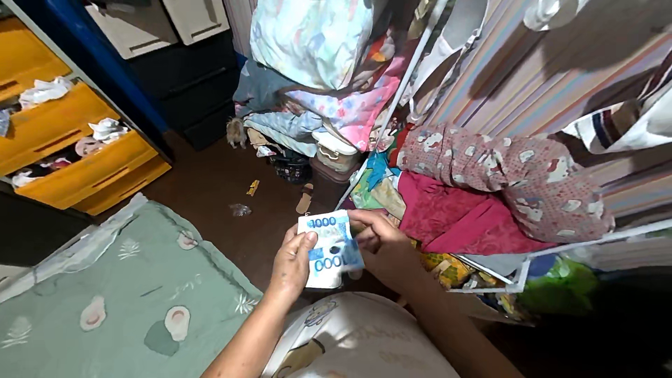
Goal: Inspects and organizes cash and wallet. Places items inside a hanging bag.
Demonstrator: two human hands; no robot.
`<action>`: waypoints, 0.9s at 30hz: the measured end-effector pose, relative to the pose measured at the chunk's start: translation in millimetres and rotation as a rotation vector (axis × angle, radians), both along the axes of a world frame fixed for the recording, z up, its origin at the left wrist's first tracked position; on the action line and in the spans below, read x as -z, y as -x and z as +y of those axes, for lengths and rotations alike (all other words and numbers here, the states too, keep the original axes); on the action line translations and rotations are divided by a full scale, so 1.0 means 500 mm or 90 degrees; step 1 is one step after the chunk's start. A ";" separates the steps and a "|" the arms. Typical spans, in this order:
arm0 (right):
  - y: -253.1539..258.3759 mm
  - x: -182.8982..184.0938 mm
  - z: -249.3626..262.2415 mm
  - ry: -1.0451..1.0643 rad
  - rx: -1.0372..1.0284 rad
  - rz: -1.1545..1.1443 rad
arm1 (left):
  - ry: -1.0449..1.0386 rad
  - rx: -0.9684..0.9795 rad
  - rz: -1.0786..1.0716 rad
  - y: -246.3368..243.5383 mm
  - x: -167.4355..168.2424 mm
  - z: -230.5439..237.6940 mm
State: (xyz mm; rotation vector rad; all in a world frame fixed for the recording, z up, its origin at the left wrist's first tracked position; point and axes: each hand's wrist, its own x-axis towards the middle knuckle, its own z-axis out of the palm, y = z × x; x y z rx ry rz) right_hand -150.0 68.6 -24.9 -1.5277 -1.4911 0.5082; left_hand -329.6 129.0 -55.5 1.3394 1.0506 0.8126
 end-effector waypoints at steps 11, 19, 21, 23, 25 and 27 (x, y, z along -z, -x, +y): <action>-0.023 0.009 0.015 0.116 0.032 0.330 | -0.073 0.138 0.059 -0.011 -0.005 0.047; -0.009 0.043 0.036 -0.038 0.088 0.118 | 0.143 0.178 0.043 -0.016 -0.004 0.098; -0.004 0.044 0.036 -0.060 0.100 0.018 | 0.209 0.210 0.072 -0.015 0.000 0.115; 0.000 0.050 0.036 -0.092 0.113 -0.057 | 0.236 0.261 0.086 -0.017 0.006 0.130; 0.000 0.056 0.034 -0.118 0.126 -0.068 | 0.233 0.319 0.077 -0.022 0.008 0.142; 0.001 0.052 0.028 -0.089 0.167 -0.009 | 0.233 0.332 0.061 -0.034 0.010 0.145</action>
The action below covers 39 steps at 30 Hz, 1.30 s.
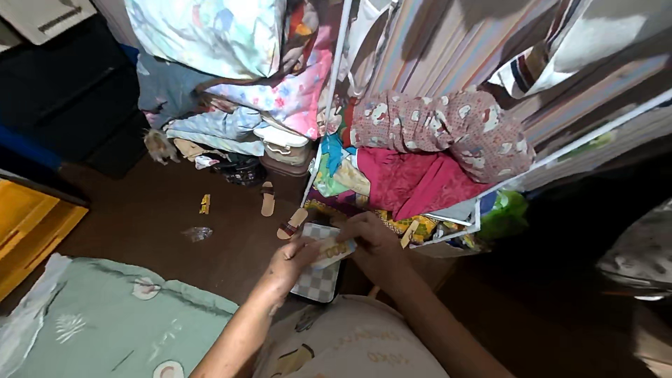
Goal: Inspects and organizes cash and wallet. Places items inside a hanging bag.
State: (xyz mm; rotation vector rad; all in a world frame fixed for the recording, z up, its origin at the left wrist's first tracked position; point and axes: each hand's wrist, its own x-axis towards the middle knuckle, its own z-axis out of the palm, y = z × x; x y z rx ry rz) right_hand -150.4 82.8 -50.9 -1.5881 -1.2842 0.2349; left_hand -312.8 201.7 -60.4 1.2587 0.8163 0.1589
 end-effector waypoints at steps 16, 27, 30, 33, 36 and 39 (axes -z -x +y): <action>-0.075 -0.093 -0.068 0.068 0.150 0.479 | 0.034 -0.101 -0.119 -0.110 0.016 -0.064; -0.112 -0.140 -0.139 0.168 0.147 0.381 | 0.059 -0.170 -0.169 -0.149 0.005 -0.118; -0.125 -0.152 -0.152 0.234 0.136 0.355 | 0.053 -0.176 -0.162 -0.151 0.006 -0.131; -0.129 -0.163 -0.157 0.327 0.104 0.318 | 0.036 -0.169 -0.163 -0.153 0.000 -0.152; -0.117 -0.149 -0.155 0.415 0.037 0.242 | 0.034 -0.116 -0.194 -0.155 0.002 -0.171; -0.101 -0.139 -0.156 0.413 0.030 0.143 | 0.047 -0.102 -0.174 -0.154 0.003 -0.190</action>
